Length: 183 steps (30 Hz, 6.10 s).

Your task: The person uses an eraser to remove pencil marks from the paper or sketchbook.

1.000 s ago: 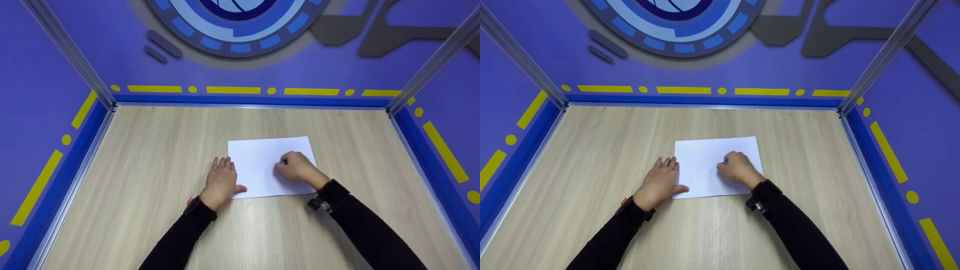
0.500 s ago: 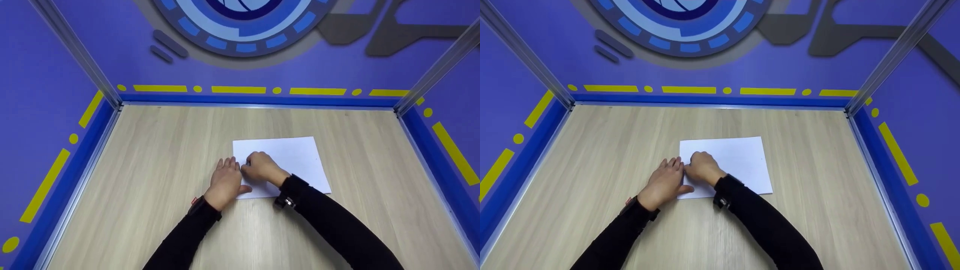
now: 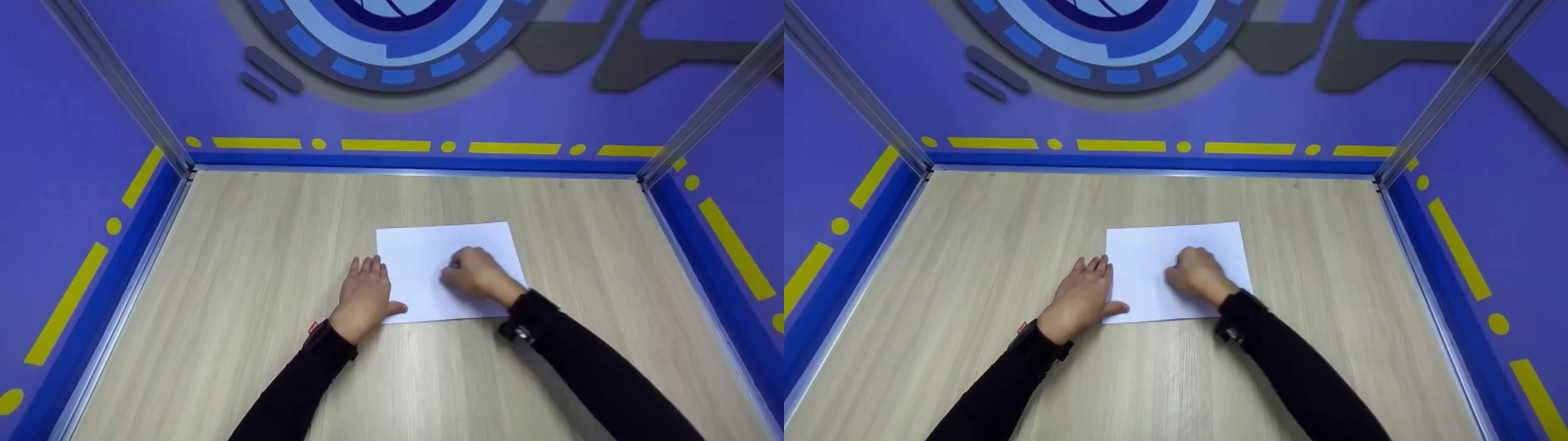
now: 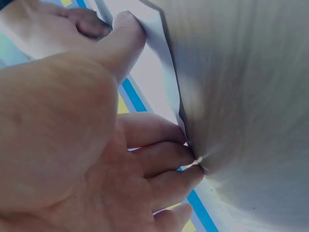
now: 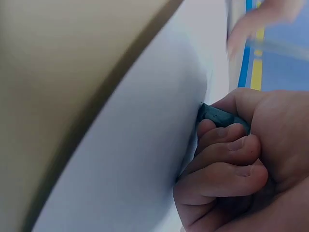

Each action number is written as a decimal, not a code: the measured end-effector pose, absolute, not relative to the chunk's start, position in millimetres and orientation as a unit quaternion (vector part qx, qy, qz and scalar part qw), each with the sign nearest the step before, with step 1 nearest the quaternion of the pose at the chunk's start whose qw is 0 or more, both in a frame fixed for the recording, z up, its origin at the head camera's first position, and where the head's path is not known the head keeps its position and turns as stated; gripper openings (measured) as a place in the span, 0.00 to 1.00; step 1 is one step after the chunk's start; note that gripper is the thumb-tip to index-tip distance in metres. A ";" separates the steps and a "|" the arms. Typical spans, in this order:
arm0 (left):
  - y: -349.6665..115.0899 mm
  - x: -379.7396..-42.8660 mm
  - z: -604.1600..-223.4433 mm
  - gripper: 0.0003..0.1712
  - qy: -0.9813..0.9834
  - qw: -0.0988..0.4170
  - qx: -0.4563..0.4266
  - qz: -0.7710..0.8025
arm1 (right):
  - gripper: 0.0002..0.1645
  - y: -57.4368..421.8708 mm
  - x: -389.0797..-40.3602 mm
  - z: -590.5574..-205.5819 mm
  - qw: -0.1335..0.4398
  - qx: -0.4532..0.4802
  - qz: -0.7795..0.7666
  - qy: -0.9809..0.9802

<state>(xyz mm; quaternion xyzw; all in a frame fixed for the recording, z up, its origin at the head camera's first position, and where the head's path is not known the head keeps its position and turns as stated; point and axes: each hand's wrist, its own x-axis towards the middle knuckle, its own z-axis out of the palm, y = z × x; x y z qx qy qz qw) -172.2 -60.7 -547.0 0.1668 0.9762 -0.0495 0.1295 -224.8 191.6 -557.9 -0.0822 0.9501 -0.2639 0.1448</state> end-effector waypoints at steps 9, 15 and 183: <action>-59.7 -172.1 -546.1 0.62 0.977 0.131 0.166 -0.043 | 0.21 293.7 -218.5 -552.8 0.167 -0.004 -0.253 0.953; -59.8 -172.2 -545.7 0.63 0.977 0.129 0.164 -0.043 | 0.19 307.2 -216.5 -550.6 0.165 0.006 -0.250 0.954; -60.3 -174.6 -545.5 0.62 0.977 0.125 0.162 -0.054 | 0.27 145.8 -229.4 -553.4 0.171 -0.154 -0.260 0.938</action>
